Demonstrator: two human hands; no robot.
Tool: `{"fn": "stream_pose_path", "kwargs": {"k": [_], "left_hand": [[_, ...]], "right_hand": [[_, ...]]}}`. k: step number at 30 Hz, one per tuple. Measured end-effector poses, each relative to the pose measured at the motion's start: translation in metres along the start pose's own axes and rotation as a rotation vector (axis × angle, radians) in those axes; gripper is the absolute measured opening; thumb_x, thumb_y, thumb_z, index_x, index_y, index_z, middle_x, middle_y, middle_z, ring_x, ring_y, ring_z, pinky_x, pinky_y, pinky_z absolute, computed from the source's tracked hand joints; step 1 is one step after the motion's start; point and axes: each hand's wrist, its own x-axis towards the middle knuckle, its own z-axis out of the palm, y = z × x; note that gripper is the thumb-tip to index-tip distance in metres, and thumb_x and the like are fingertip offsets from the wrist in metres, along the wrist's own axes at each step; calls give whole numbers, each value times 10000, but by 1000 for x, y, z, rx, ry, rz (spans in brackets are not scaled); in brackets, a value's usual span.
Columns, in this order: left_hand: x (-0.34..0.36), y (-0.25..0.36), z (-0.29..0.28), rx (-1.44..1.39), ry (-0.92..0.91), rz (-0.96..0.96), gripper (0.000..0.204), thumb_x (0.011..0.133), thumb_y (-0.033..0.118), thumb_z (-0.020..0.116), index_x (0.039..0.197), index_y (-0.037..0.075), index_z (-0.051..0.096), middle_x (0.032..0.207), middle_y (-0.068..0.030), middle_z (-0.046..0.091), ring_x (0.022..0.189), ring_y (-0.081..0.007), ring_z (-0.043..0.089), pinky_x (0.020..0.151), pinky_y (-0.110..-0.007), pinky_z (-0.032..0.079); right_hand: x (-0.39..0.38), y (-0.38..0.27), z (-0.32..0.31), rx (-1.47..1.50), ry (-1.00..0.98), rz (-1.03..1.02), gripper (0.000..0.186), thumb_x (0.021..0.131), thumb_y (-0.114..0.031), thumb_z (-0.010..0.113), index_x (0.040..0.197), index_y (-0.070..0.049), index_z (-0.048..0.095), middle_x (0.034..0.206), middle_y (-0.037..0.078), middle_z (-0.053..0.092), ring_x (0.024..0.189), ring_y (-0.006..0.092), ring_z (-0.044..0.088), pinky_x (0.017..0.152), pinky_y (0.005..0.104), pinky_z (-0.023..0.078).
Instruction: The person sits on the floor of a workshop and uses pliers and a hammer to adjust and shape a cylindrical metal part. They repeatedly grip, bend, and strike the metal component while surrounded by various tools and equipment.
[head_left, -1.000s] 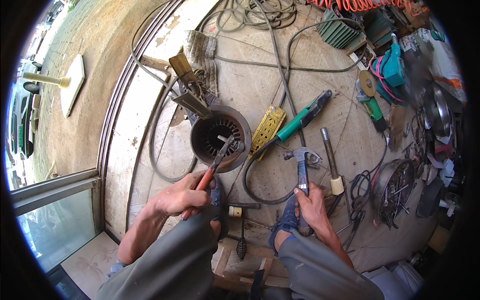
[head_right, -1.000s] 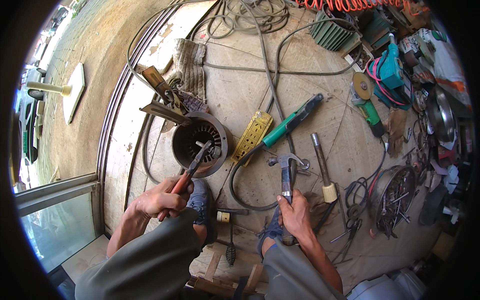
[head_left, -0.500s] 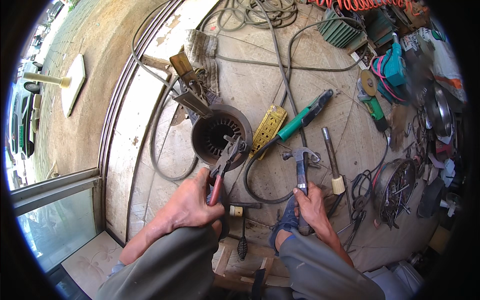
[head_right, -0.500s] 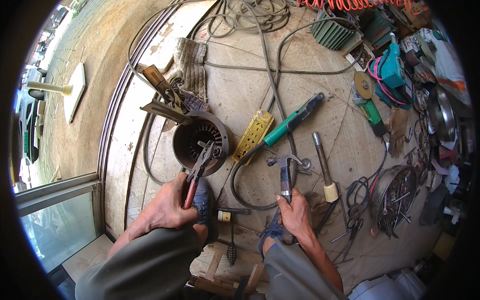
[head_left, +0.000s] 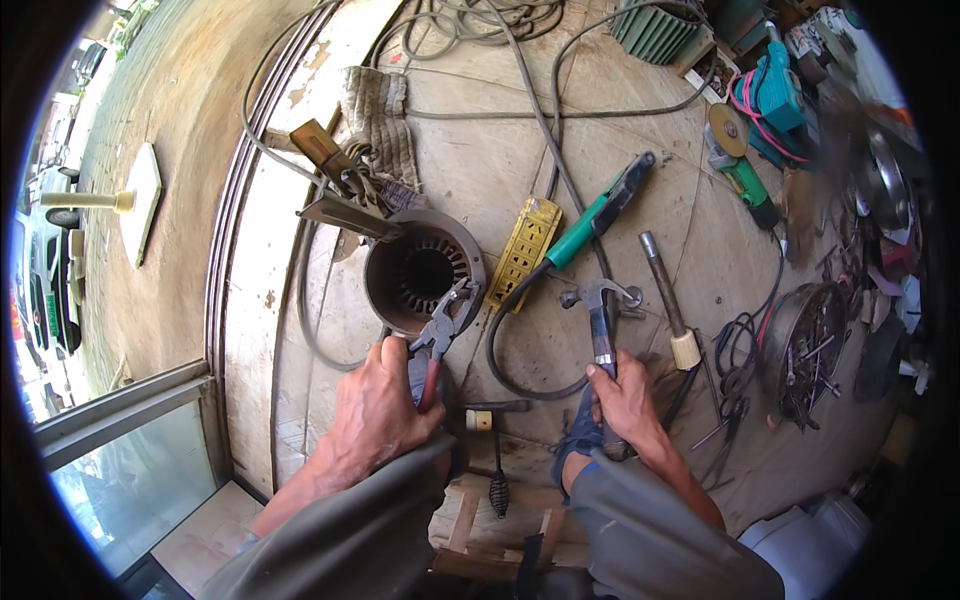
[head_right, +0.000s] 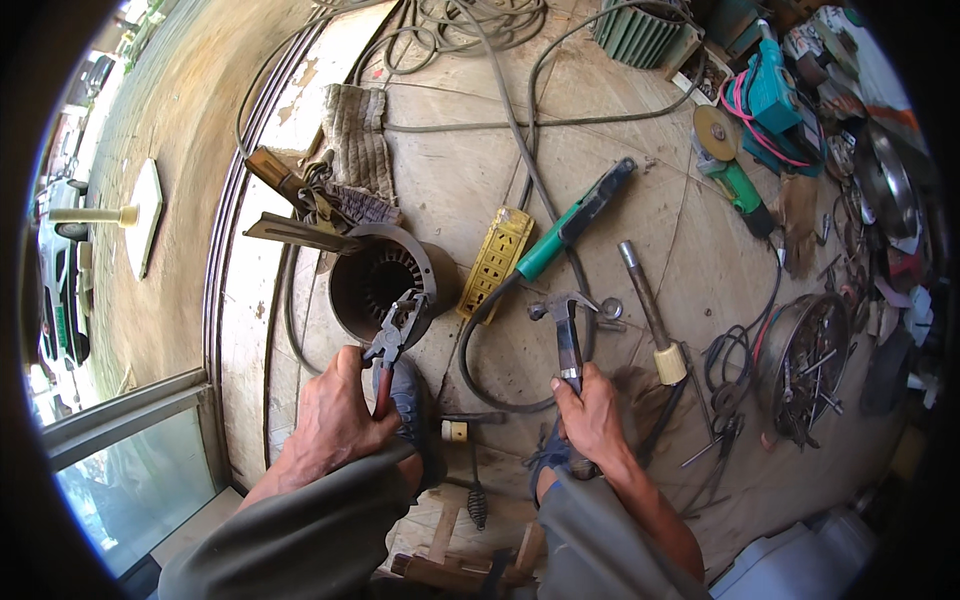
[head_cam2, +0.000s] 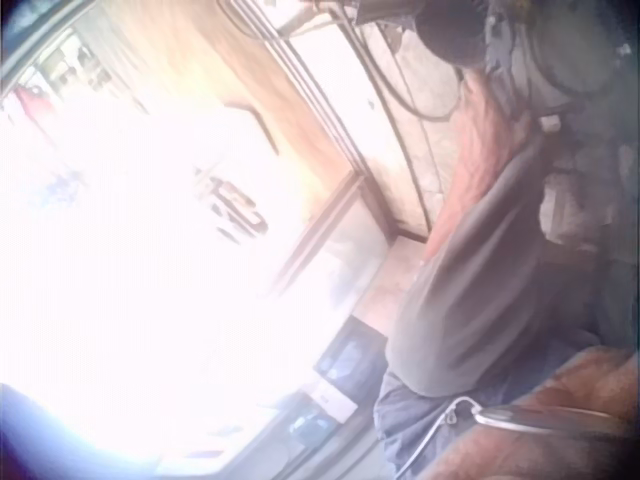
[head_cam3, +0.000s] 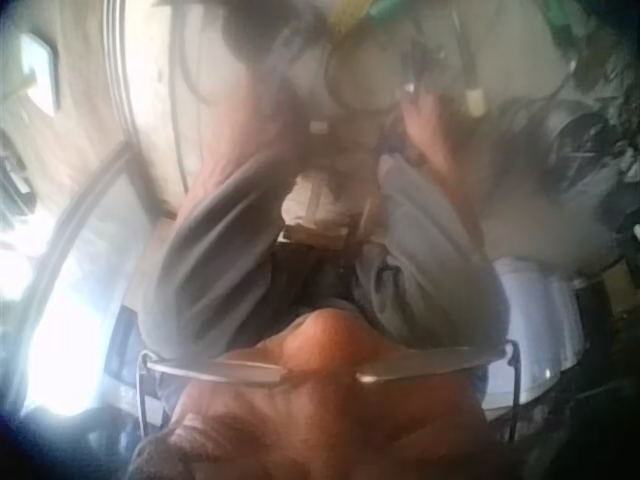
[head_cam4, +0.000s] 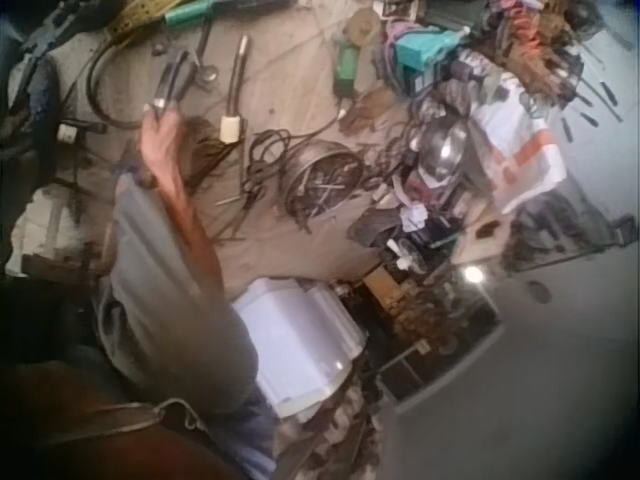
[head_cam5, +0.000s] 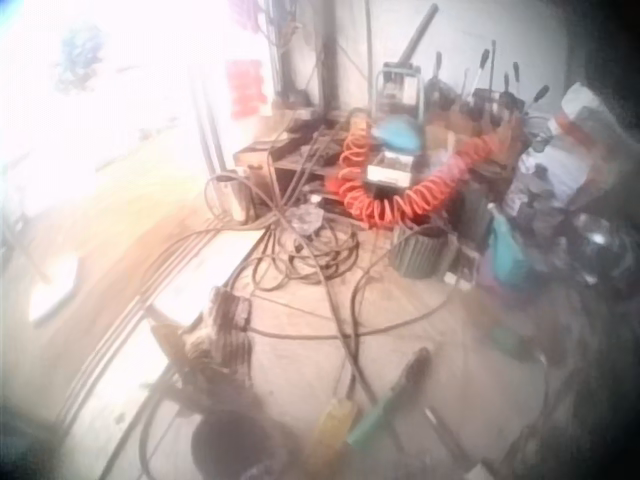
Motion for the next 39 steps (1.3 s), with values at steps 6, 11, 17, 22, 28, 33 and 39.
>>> {"fn": "stream_pose_path", "kwargs": {"k": [6, 11, 17, 22, 28, 33, 39], "left_hand": [[0, 0, 7, 152, 125, 19, 433, 791, 239, 773, 1007, -26, 508, 878, -252, 608, 714, -436, 662, 638, -513, 549], [3, 0, 13, 103, 120, 3, 425, 779, 212, 781, 1005, -21, 507, 881, -257, 616, 732, -455, 659, 657, -521, 542], [3, 7, 15, 104, 82, -63, 577, 692, 226, 846, 1064, -36, 491, 924, -277, 654, 826, -467, 679, 734, -499, 555], [3, 1, 24, 118, 30, -117, 629, 707, 231, 844, 1115, -33, 444, 891, -264, 654, 782, -446, 688, 719, -487, 559], [6, 10, 19, 92, -9, -172, 592, 720, 185, 806, 1120, -34, 429, 906, -264, 655, 778, -444, 689, 721, -487, 562], [4, 10, 17, 182, 97, -39, 455, 793, 223, 778, 1046, -44, 510, 925, -273, 620, 767, -467, 659, 684, -532, 541], [7, 9, 16, 178, 79, -42, 427, 829, 287, 768, 1003, -34, 545, 925, -242, 616, 756, -434, 664, 657, -508, 548]], "right_hand": [[3, 8, 0, -16, 14, -10, 218, 953, -129, 637, 858, 21, 509, 574, 94, 556, 433, 192, 583, 432, 371, 453], [5, 14, -1, 4, 31, 33, 215, 942, -132, 652, 861, 16, 520, 570, 99, 560, 432, 194, 580, 438, 378, 452], [13, 40, -1, -60, 57, -11, 217, 913, -146, 672, 860, 24, 547, 644, 150, 589, 583, 279, 630, 571, 426, 485], [14, 37, -8, -8, 52, 41, 237, 907, -152, 684, 859, 33, 542, 688, 191, 610, 617, 321, 630, 602, 439, 483], [11, 25, -15, -46, -3, 23, 263, 919, -165, 687, 860, 30, 520, 664, 203, 599, 611, 340, 638, 589, 445, 482], [20, 42, -12, -50, -51, 28, 234, 929, -160, 669, 862, 22, 537, 634, 159, 600, 524, 265, 632, 509, 408, 478], [26, 46, -13, 130, -172, 207, 213, 947, -167, 650, 864, 12, 571, 615, 68, 602, 450, 155, 593, 421, 338, 461]]}}
